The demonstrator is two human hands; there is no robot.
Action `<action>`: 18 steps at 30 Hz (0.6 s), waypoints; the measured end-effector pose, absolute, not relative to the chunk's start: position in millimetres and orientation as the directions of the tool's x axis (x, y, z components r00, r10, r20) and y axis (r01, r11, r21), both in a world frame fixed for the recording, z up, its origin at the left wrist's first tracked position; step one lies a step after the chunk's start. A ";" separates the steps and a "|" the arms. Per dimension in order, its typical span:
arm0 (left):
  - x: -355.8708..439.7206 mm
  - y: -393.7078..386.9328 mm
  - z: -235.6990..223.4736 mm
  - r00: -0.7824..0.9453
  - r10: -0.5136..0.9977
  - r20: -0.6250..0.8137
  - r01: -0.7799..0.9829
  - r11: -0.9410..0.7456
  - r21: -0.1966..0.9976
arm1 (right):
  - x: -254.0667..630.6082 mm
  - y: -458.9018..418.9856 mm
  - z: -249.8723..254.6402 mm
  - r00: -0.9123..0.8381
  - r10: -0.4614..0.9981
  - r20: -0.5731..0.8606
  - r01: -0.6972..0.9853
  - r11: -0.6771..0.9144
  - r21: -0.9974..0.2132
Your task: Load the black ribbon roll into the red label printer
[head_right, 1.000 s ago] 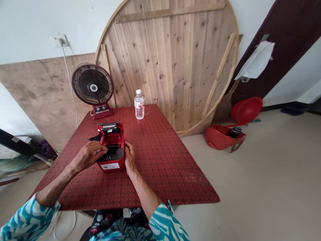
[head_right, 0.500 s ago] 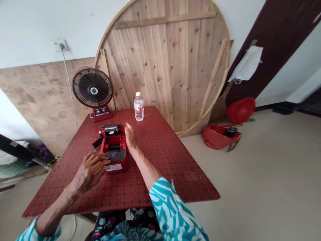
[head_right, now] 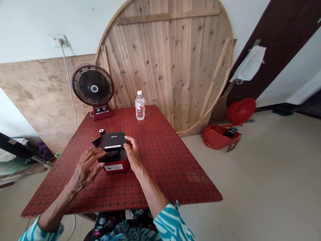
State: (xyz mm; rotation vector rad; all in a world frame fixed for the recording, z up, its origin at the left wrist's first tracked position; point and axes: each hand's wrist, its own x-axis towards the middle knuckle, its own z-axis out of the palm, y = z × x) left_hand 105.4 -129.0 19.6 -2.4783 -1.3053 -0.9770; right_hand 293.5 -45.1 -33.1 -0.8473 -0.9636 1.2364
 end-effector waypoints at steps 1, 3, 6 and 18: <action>101.9 -126.1 19.9 0.356 0.691 0.628 0.810 -0.564 0.161 | 292.4 -44.3 -32.6 0.058 0.990 0.126 -0.378 0.139 -0.915; 95.8 -120.9 18.1 0.303 0.728 0.615 0.844 -0.504 0.181 | 291.2 -42.2 -31.9 0.070 0.988 0.138 -0.382 0.154 -0.911; 91.4 -116.8 11.1 0.312 0.752 0.581 0.856 -0.488 0.172 | 291.3 -40.1 -33.1 0.085 0.983 0.160 -0.368 0.180 -0.912; 91.3 -116.8 -5.2 -0.070 0.924 0.376 0.506 -0.292 0.812 | 288.1 -50.0 -55.1 0.144 0.984 0.108 -0.348 0.152 -0.925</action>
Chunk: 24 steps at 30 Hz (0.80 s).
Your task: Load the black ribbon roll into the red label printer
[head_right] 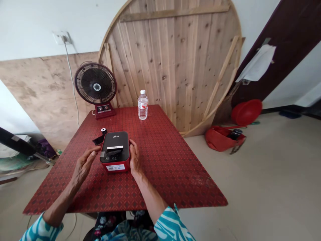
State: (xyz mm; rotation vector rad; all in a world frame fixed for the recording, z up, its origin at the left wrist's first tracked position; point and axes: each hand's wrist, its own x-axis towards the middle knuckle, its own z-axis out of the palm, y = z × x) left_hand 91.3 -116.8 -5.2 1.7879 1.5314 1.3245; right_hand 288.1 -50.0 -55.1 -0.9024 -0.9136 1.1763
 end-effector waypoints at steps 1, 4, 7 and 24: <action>92.5 -115.3 -5.0 -0.130 0.945 0.300 0.414 -0.223 0.882 | 287.4 -51.5 -59.5 0.146 0.986 0.082 -0.358 0.130 -0.925; 96.1 -107.4 -3.7 -0.166 0.982 0.095 0.185 -0.064 0.981 | 286.2 -53.7 -68.7 0.116 0.993 0.031 -0.392 0.074 -0.917; 96.6 -98.1 -3.4 -0.131 0.991 -0.027 0.049 0.034 0.998 | 286.3 -53.1 -71.4 0.107 0.994 0.024 -0.402 0.066 -0.913; 96.3 -90.4 -10.5 -0.025 0.997 -0.072 -0.049 0.070 0.996 | 286.5 -53.6 -71.7 0.120 0.993 0.018 -0.401 0.065 -0.914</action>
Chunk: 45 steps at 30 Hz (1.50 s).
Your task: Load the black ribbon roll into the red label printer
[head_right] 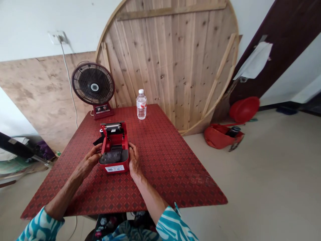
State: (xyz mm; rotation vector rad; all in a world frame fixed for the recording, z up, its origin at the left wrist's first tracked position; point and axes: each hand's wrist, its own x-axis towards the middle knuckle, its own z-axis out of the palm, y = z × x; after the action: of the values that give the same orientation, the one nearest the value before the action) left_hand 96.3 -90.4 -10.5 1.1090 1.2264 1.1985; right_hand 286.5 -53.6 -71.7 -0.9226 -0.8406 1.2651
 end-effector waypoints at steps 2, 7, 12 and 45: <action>96.9 -89.9 -10.3 -0.052 0.996 -0.071 -0.046 0.069 0.997 | 287.2 -53.4 -71.9 0.117 0.993 0.034 -0.385 0.077 -0.920; 94.1 -91.4 -5.5 -0.043 0.999 -0.032 0.057 0.034 0.998 | 287.7 -52.5 -72.6 0.117 0.991 0.069 -0.357 0.107 -0.928; 89.3 -83.7 12.7 -0.044 0.971 0.235 0.427 -0.194 0.883 | 286.1 -50.7 -74.9 0.122 0.989 0.079 -0.343 0.117 -0.932; 6.1 -39.9 71.3 -0.090 0.982 0.167 0.460 -0.108 0.881 | 287.3 -48.5 -76.9 0.111 0.992 0.060 -0.376 0.098 -0.921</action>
State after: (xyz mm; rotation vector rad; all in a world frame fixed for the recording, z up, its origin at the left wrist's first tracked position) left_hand 6.1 -39.9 71.3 1.6041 1.5837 1.1539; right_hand 287.3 -48.5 -76.9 -0.9074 -0.8884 1.2403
